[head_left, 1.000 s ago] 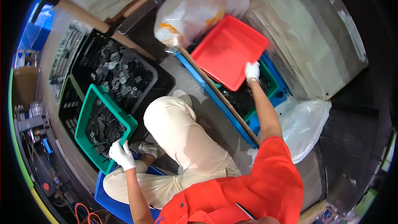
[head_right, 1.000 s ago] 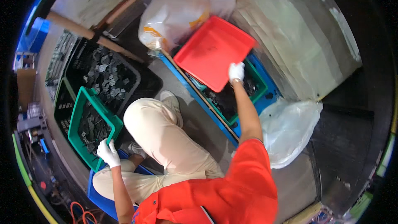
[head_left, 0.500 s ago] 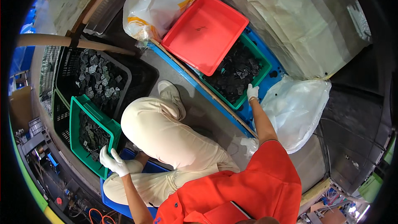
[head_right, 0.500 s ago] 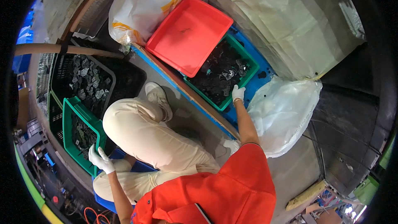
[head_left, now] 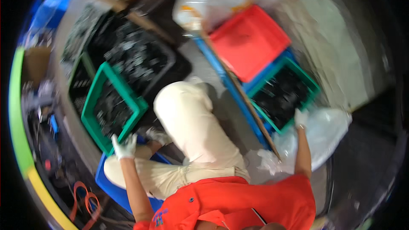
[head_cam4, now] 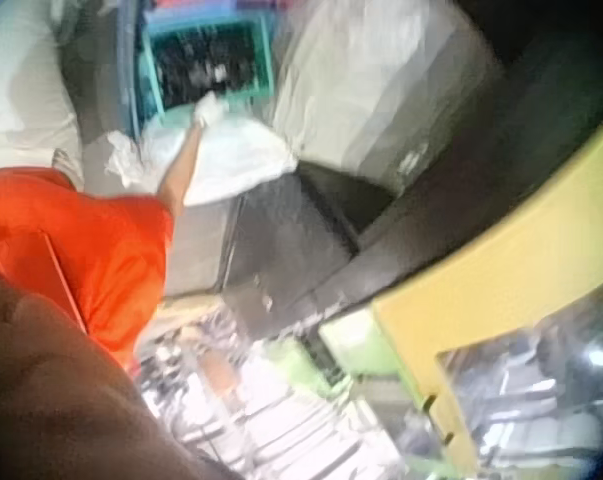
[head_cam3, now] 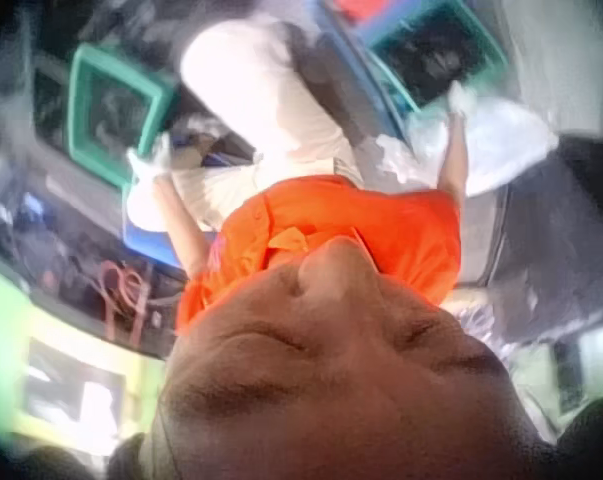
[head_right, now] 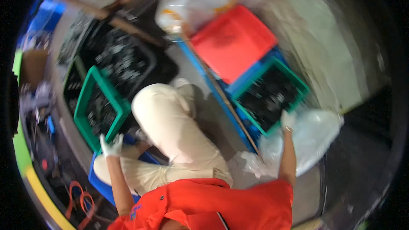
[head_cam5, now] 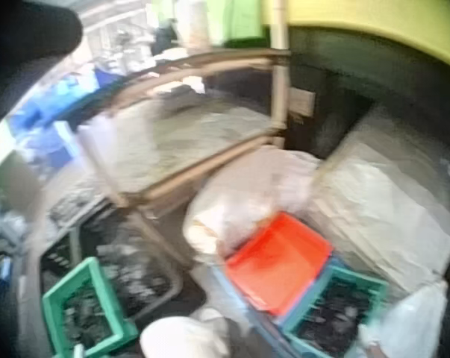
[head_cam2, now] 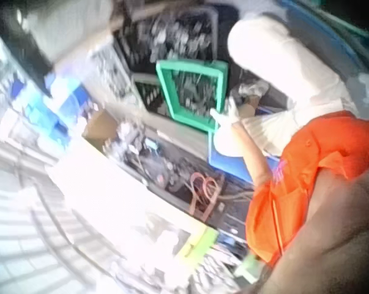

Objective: Sorting small black industrial plastic components from one container into another and organizing bins.

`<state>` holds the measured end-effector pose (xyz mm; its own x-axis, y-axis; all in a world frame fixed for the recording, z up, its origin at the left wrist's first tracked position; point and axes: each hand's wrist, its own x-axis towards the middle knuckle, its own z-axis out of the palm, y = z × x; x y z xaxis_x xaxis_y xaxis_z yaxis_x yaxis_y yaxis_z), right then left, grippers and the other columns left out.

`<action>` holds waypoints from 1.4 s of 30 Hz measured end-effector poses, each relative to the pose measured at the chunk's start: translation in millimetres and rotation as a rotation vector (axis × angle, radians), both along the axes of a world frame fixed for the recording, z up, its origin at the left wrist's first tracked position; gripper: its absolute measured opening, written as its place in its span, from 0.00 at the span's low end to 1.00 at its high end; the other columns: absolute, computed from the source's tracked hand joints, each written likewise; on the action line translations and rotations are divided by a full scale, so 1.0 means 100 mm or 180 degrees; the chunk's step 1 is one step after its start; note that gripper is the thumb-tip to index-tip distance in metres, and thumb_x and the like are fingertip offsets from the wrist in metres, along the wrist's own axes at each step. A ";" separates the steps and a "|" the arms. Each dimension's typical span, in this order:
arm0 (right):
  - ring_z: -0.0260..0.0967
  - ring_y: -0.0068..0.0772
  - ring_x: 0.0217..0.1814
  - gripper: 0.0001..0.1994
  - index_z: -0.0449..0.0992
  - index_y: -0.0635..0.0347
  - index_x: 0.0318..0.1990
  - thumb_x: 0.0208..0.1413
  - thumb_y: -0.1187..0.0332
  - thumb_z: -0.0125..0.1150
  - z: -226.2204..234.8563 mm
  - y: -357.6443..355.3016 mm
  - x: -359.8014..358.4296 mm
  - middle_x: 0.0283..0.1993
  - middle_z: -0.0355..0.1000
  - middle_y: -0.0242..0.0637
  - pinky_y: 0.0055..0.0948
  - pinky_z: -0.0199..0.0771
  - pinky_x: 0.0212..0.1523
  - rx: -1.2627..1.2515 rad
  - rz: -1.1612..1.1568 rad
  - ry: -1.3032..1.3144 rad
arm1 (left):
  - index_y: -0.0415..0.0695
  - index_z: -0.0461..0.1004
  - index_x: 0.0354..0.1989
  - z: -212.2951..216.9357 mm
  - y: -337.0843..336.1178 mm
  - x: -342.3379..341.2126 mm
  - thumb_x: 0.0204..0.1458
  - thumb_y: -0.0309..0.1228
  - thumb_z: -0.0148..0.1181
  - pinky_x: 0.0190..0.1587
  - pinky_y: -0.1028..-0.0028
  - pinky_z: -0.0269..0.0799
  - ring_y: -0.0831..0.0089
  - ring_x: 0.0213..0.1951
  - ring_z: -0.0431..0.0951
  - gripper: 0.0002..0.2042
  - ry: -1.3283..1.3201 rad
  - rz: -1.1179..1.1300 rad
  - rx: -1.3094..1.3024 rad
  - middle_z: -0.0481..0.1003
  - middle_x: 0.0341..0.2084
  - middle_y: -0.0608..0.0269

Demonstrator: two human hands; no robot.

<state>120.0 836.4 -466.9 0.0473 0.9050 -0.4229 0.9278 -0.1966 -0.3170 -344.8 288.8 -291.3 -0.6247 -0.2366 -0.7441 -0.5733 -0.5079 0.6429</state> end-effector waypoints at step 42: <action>0.69 0.53 0.41 0.19 0.68 0.67 0.36 0.43 0.60 0.61 0.17 0.82 -2.29 0.35 0.72 0.54 0.40 0.67 0.44 0.0478 -0.0421 0.1470 | 0.35 0.69 0.32 0.66 0.26 0.00 0.45 0.24 0.51 0.44 0.52 0.74 0.55 0.40 0.74 0.07 0.0214 -0.0484 0.0948 0.74 0.33 0.50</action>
<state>-109.4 918.6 -450.2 0.0043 0.9563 -0.2922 0.6542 -0.2237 -0.7225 -344.5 314.7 -225.6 -0.6863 0.0846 -0.7224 -0.6182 -0.5911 0.5181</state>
